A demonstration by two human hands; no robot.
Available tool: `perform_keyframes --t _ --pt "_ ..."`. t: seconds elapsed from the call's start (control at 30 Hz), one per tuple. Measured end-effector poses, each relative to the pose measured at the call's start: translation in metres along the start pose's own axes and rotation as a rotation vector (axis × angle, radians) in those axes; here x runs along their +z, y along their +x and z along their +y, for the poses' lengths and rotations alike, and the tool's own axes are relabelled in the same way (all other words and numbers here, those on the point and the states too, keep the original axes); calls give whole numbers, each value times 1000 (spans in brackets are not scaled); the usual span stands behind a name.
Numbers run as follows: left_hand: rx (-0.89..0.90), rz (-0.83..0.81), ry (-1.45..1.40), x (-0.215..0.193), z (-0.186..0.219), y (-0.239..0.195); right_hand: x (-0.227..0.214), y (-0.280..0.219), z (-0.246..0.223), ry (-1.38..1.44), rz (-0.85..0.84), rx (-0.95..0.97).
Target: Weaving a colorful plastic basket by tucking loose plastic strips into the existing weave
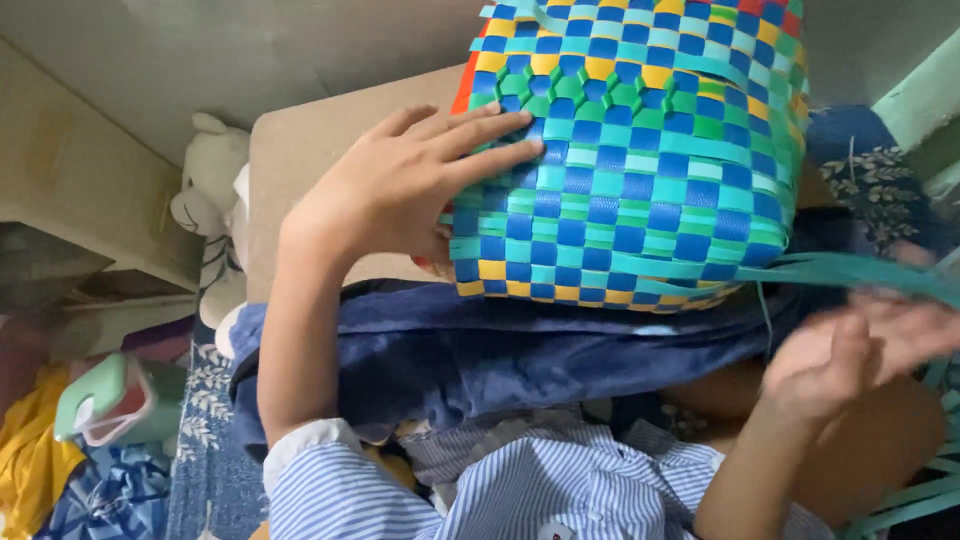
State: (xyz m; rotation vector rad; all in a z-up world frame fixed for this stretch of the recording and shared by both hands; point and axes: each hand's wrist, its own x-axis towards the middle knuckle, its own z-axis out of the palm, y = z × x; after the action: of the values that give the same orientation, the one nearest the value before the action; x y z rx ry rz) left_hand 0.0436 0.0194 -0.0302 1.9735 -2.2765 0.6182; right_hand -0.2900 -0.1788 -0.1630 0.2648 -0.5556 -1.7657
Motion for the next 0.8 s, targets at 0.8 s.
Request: perform_keyframes --t 0.8 --pt "158 -139 -649 22 -36 2 -38 0 3 -1266 -581 535"
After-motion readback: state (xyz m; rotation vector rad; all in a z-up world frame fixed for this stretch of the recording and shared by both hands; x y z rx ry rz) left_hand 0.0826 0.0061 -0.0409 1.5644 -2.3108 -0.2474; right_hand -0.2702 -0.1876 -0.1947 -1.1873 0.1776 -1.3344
